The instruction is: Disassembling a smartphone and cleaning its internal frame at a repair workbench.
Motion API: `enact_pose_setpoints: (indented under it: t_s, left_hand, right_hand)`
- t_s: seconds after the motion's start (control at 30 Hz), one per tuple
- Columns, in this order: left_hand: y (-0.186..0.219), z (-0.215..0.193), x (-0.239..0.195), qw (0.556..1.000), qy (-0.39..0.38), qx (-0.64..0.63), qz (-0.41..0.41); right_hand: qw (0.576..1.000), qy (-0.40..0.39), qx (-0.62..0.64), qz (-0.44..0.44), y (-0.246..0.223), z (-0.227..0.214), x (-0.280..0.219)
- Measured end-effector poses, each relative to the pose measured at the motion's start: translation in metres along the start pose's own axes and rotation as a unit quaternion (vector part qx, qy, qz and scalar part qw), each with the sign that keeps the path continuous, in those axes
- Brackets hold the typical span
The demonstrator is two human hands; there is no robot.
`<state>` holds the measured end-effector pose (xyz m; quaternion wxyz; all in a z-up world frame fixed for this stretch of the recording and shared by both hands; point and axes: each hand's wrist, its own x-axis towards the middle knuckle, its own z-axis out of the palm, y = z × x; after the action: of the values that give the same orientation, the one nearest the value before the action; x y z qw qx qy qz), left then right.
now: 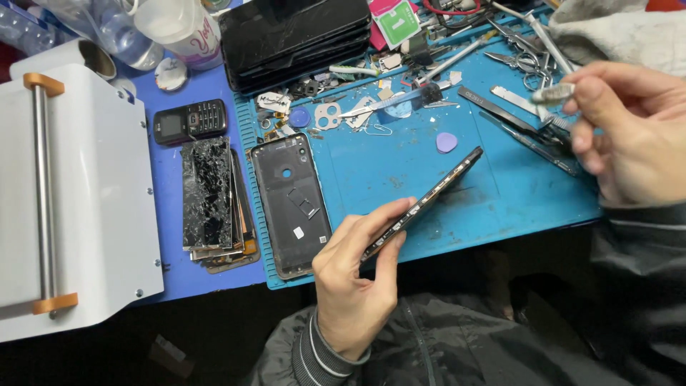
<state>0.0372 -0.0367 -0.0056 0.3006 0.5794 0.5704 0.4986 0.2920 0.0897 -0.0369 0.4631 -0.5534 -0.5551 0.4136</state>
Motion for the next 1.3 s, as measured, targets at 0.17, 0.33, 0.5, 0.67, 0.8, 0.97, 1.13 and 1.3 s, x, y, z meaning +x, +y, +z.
enact_pose_setpoints:
  t_s: [0.17,0.33,0.5,0.67,0.8,0.97,1.13,1.3]
  left_hand:
    - [0.0,0.001,0.0,1.0,-0.008,-0.008,-0.013]
    - [-0.002,0.002,0.0,1.0,-0.004,-0.017,-0.009]
    - [-0.001,0.003,-0.001,1.0,-0.003,-0.006,-0.01]
    - [0.0,0.002,-0.001,1.0,0.003,-0.004,0.002]
    - [-0.001,0.002,0.0,1.0,0.003,-0.008,0.002]
    - [-0.002,0.002,-0.001,1.0,0.001,-0.01,0.004]
    - [-0.002,0.002,-0.002,1.0,0.001,-0.009,0.001]
    - [-0.003,0.003,-0.001,1.0,0.007,-0.006,0.005]
  right_hand:
    - [0.977,-0.107,0.147,0.115,-0.005,0.011,-0.014]
    - [0.977,-0.124,0.138,0.109,-0.014,0.026,-0.018]
    - [0.972,-0.108,0.152,0.143,-0.011,0.028,-0.019]
    - [0.977,-0.107,0.133,0.126,-0.011,0.027,-0.023]
    - [0.979,-0.087,0.141,0.12,-0.003,0.025,-0.016]
    - [0.979,-0.083,0.146,0.12,0.002,0.024,-0.015]
    - [0.979,-0.1,0.14,0.109,-0.005,0.027,-0.021]
    - [0.988,-0.117,0.067,0.075,-0.02,0.03,-0.028]
